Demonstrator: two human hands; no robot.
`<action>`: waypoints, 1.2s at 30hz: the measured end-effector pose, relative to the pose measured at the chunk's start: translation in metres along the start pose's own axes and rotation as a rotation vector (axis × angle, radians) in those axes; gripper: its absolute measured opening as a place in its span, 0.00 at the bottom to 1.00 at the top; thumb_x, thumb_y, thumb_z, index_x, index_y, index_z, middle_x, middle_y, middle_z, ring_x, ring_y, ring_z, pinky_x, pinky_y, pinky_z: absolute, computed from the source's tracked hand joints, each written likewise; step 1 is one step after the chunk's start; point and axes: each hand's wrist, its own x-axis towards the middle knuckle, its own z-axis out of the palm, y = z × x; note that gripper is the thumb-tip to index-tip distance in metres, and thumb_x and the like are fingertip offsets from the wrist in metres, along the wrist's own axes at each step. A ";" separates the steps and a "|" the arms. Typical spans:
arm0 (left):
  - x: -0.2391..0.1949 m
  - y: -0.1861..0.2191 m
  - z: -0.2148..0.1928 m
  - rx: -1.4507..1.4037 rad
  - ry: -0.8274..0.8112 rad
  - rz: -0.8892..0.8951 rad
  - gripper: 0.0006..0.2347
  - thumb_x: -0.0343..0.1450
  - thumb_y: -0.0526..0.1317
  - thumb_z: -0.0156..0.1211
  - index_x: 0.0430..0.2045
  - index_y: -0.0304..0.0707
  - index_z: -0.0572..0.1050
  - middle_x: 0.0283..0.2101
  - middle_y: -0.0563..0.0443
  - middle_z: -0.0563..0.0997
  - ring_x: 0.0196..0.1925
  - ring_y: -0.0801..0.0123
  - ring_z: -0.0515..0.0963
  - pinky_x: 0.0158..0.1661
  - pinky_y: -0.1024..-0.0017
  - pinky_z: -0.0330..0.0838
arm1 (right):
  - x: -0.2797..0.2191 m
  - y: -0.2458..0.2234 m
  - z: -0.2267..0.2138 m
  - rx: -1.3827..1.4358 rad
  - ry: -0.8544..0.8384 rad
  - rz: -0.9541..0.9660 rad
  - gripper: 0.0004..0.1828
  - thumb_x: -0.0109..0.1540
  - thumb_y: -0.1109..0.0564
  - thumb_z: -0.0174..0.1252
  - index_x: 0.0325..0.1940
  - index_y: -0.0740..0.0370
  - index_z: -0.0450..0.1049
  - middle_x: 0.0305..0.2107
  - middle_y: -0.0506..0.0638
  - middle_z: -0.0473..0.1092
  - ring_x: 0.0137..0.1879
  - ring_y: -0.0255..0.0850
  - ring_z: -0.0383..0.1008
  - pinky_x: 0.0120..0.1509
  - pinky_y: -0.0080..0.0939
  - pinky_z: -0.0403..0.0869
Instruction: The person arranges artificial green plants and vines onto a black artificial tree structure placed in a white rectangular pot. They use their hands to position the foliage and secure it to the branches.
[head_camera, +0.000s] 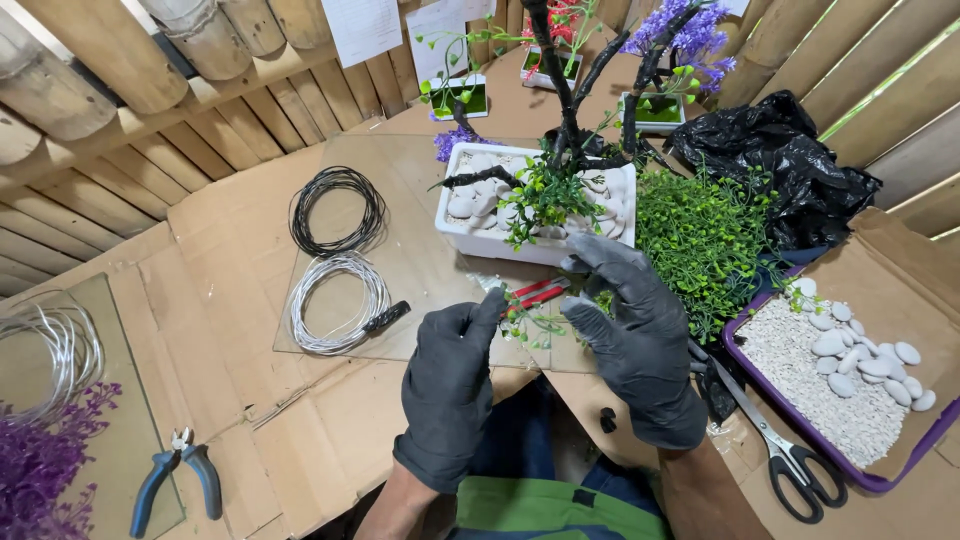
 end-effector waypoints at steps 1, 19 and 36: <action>0.002 0.000 0.002 -0.001 0.000 0.002 0.34 0.65 0.25 0.46 0.70 0.52 0.64 0.53 0.46 0.75 0.51 0.46 0.73 0.40 0.53 0.73 | 0.003 -0.007 -0.002 -0.001 0.002 -0.001 0.26 0.65 0.54 0.63 0.67 0.60 0.69 0.64 0.57 0.69 0.72 0.50 0.70 0.73 0.47 0.74; 0.047 -0.018 -0.016 0.420 0.043 0.097 0.31 0.69 0.29 0.61 0.70 0.47 0.63 0.32 0.48 0.74 0.29 0.54 0.74 0.31 0.62 0.76 | 0.007 -0.018 -0.006 0.109 0.100 0.076 0.10 0.65 0.62 0.62 0.48 0.73 0.78 0.41 0.65 0.79 0.43 0.55 0.83 0.52 0.51 0.81; 0.050 -0.017 -0.011 0.423 0.031 0.087 0.30 0.69 0.31 0.67 0.69 0.47 0.65 0.35 0.42 0.76 0.31 0.47 0.75 0.35 0.57 0.76 | 0.012 -0.029 -0.002 -0.273 0.149 -0.299 0.14 0.55 0.72 0.73 0.44 0.66 0.84 0.39 0.63 0.79 0.45 0.70 0.78 0.49 0.60 0.79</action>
